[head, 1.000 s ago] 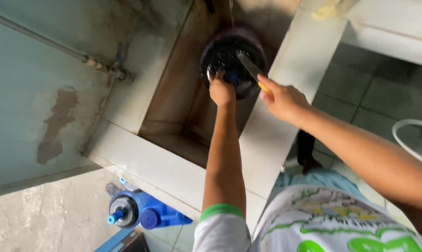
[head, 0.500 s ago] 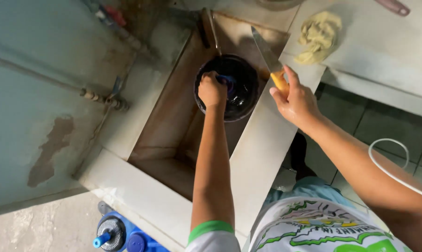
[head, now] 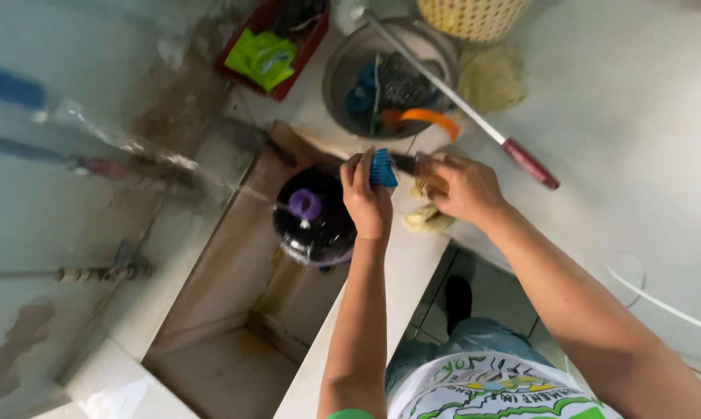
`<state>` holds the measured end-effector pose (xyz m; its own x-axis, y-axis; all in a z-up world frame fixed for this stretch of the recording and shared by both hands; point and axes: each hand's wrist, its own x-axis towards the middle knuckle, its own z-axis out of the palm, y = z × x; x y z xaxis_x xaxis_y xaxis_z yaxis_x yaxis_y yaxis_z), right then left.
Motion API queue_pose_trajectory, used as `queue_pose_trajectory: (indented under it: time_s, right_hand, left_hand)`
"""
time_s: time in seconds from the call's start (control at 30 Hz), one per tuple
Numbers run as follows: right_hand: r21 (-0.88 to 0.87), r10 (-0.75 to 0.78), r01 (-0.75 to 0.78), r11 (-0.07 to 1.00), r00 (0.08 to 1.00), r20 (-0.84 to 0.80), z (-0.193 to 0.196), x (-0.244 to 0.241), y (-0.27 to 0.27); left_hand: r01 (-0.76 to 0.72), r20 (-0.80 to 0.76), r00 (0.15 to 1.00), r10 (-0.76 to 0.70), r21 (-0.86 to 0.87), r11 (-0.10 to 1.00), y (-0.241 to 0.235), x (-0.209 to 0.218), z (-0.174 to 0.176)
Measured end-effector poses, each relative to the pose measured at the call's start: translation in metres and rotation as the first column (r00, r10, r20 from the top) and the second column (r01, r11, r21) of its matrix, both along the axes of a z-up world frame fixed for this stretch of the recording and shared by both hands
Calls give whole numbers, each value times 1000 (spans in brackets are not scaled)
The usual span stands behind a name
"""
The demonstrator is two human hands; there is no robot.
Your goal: Cleaning and rinsing large plastic water bottles and their caps at a washing station using a brush and water.
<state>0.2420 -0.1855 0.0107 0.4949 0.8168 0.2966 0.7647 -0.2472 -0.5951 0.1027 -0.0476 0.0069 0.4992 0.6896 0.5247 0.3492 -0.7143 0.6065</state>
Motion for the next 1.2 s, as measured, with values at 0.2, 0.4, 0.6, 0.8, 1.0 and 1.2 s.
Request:
queue_pose_trajectory:
  time_s: [0.2,0.4,0.6,0.8,1.0,1.2]
  right_hand:
    - [-41,-16,26,999,975,222,-47,47,-12]
    - [89,17,-16,996,1000,-8,33,57,11]
    - [35,34,-28,999,983,-180,29,70,48]
    - [277,166,-107,955,965,-201,-13,64,102]
    - [-6,-94,93,996,995,-42,-70,95,184]
    - [-477,-130,89,874,990,-52,-85,135,223]
  left_hand:
    - [87,366,928,-71,-27,996,8,129,59]
    - [174,239,951,-195,105,979,87,301,77]
    - [146,-72,987,-141,71,987,78,255,105]
    - [-181,19,983,180,40,983,54,58,21]
    - [-510,-221,783,582,310,803,61,-57,-40]
    - [-483,-300,837,457,-14,876,95,-100,-70]
